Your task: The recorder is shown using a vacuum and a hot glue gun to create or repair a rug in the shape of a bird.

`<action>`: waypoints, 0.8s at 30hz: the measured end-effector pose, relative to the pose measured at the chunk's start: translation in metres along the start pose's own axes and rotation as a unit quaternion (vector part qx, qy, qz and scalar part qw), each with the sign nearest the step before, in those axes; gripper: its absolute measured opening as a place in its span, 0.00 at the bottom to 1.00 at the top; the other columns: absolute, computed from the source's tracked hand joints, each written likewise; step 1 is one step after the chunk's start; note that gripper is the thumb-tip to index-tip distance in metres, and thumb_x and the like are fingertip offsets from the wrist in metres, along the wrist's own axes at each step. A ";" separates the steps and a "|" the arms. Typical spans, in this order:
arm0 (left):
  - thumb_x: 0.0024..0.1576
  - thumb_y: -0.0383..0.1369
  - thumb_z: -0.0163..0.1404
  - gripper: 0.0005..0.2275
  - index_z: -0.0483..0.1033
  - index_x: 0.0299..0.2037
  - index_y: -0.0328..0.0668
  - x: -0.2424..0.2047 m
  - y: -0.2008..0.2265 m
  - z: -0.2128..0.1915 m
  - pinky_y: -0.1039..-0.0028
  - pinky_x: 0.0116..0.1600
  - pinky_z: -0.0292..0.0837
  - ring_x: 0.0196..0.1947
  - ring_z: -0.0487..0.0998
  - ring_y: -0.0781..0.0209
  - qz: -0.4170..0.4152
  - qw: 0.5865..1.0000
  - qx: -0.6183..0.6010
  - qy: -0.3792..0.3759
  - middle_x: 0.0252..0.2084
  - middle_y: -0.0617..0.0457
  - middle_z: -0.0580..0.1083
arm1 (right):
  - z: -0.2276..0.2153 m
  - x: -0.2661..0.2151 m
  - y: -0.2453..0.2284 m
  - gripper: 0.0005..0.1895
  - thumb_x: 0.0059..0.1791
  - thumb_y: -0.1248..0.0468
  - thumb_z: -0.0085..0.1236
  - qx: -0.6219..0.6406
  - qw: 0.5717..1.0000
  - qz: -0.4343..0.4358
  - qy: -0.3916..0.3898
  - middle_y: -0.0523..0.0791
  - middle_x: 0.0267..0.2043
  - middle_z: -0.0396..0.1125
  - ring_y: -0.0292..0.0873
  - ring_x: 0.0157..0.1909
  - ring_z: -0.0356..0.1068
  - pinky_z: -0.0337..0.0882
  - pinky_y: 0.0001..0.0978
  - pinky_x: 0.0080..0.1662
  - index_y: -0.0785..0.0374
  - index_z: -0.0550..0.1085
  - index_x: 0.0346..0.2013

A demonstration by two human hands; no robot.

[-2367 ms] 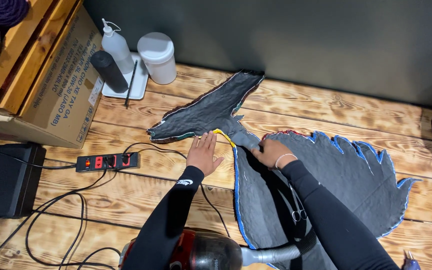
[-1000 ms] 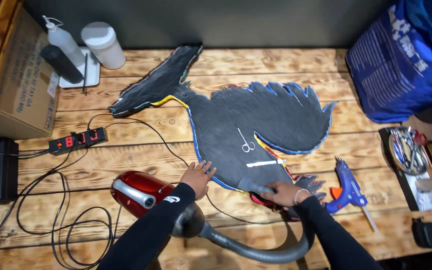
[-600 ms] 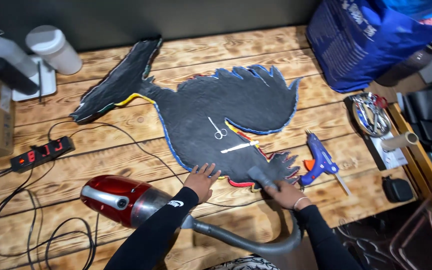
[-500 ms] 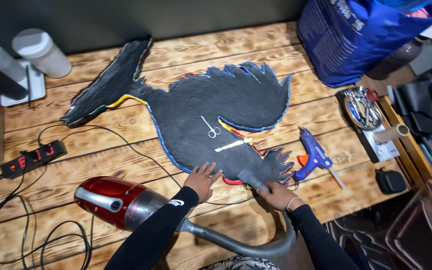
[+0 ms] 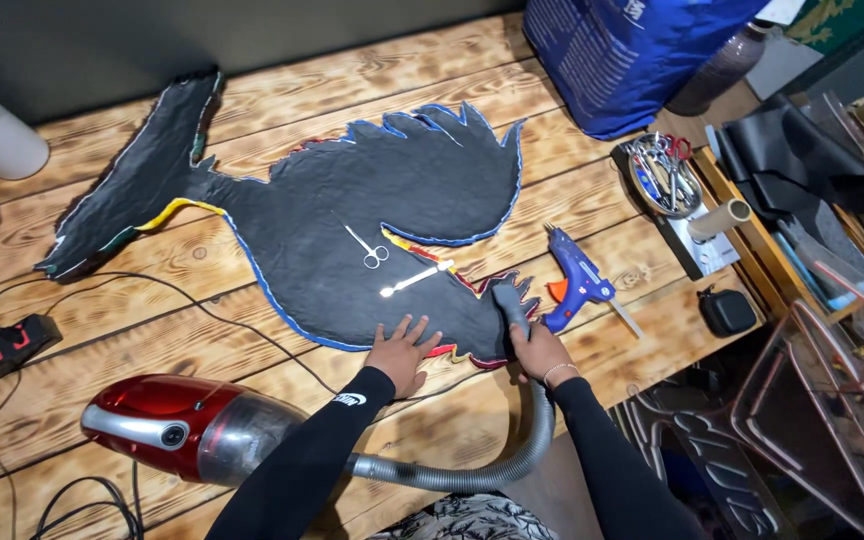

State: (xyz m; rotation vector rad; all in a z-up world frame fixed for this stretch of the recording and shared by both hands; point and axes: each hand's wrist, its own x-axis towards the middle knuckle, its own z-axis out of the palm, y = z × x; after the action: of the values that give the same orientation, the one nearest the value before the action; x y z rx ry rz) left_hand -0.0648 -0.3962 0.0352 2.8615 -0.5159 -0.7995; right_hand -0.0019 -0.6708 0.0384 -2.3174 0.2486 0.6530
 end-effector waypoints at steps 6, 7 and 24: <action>0.60 0.45 0.49 0.35 0.44 0.76 0.64 0.005 -0.002 0.003 0.35 0.73 0.40 0.79 0.37 0.47 -0.009 1.000 0.000 -0.002 0.80 0.52 0.38 | -0.007 -0.076 0.016 0.22 0.50 0.47 0.52 0.057 0.985 0.025 -0.160 0.47 0.20 0.69 0.44 0.16 0.70 0.72 0.37 0.22 0.64 0.72 0.46; 0.60 0.45 0.49 0.35 0.44 0.76 0.64 0.005 -0.002 0.002 0.35 0.73 0.40 0.79 0.37 0.47 -0.008 1.000 0.000 -0.004 0.80 0.52 0.38 | -0.009 -0.072 0.027 0.22 0.50 0.47 0.52 0.058 0.985 0.027 -0.160 0.47 0.20 0.69 0.44 0.16 0.70 0.72 0.37 0.22 0.64 0.72 0.46; 0.60 0.46 0.49 0.32 0.51 0.75 0.61 0.007 -0.024 0.005 0.43 0.73 0.46 0.78 0.44 0.52 -0.001 0.999 -0.007 0.051 0.79 0.55 0.45 | -0.012 -0.109 0.008 0.25 0.50 0.45 0.51 -0.059 0.991 0.032 -0.113 0.55 0.29 0.76 0.51 0.22 0.75 0.76 0.43 0.31 0.62 0.73 0.49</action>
State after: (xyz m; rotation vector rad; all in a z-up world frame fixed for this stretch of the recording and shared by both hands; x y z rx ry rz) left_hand -0.0545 -0.3770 0.0229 2.8724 -0.4936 -0.6507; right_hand -0.0931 -0.6854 0.0974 -2.3285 0.1838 0.9774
